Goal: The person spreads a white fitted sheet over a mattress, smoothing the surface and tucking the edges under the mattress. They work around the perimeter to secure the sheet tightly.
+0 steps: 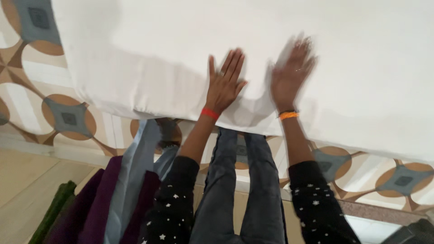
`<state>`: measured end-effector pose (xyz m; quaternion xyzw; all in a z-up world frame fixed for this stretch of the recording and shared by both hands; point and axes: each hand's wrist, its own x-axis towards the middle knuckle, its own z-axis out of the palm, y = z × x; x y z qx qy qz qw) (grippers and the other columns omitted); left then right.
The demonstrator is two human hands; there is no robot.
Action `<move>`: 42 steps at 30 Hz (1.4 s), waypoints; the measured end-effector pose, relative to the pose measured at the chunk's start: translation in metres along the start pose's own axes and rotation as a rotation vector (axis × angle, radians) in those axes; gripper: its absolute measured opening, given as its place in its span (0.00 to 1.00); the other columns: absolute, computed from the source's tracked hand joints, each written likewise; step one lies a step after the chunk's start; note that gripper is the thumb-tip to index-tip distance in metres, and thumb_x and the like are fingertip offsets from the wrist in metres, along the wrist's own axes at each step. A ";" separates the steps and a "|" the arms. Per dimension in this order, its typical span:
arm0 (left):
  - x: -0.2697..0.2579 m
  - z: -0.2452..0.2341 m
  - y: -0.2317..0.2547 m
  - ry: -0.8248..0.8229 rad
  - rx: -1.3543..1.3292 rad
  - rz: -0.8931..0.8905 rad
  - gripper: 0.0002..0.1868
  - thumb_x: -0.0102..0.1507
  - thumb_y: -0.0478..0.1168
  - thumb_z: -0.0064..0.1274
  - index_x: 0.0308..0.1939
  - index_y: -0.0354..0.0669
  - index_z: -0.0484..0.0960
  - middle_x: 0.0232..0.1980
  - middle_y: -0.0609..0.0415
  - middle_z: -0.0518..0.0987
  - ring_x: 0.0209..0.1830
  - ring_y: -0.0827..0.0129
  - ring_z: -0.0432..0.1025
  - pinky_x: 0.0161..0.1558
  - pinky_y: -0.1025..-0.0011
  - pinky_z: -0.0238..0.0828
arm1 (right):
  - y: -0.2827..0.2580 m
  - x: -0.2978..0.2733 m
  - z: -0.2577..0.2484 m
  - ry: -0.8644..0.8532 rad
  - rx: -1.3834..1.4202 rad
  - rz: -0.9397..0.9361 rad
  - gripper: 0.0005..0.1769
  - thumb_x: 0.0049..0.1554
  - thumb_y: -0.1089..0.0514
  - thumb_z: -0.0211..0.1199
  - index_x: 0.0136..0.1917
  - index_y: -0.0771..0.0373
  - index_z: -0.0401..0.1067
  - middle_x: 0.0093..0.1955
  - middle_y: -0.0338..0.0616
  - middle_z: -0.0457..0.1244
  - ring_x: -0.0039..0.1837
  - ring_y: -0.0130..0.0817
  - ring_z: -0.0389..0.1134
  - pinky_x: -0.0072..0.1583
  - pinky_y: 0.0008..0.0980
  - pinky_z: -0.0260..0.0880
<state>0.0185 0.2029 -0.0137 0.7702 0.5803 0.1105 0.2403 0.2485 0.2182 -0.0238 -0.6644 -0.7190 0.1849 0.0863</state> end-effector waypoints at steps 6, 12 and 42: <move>-0.168 -0.059 -0.109 0.294 0.068 -0.814 0.40 0.74 0.57 0.36 0.84 0.43 0.45 0.87 0.48 0.45 0.87 0.59 0.41 0.77 0.49 0.40 | -0.168 -0.134 0.091 -0.603 0.311 -0.580 0.40 0.65 0.40 0.51 0.84 0.54 0.46 0.87 0.44 0.40 0.88 0.40 0.39 0.83 0.51 0.32; -0.174 -0.112 -0.131 0.426 0.261 -0.989 0.38 0.79 0.49 0.38 0.86 0.41 0.38 0.89 0.47 0.37 0.90 0.56 0.33 0.82 0.39 0.19 | -0.175 -0.158 0.071 -0.502 0.384 -0.705 0.34 0.68 0.44 0.49 0.83 0.52 0.52 0.86 0.44 0.44 0.86 0.41 0.41 0.82 0.57 0.34; -0.127 -0.091 -0.223 0.482 -0.030 -0.854 0.35 0.74 0.52 0.38 0.83 0.48 0.50 0.87 0.52 0.50 0.87 0.55 0.45 0.76 0.32 0.34 | -0.070 -0.031 0.038 -0.124 -0.141 -0.449 0.38 0.56 0.52 0.53 0.80 0.50 0.59 0.84 0.56 0.49 0.84 0.55 0.48 0.79 0.70 0.40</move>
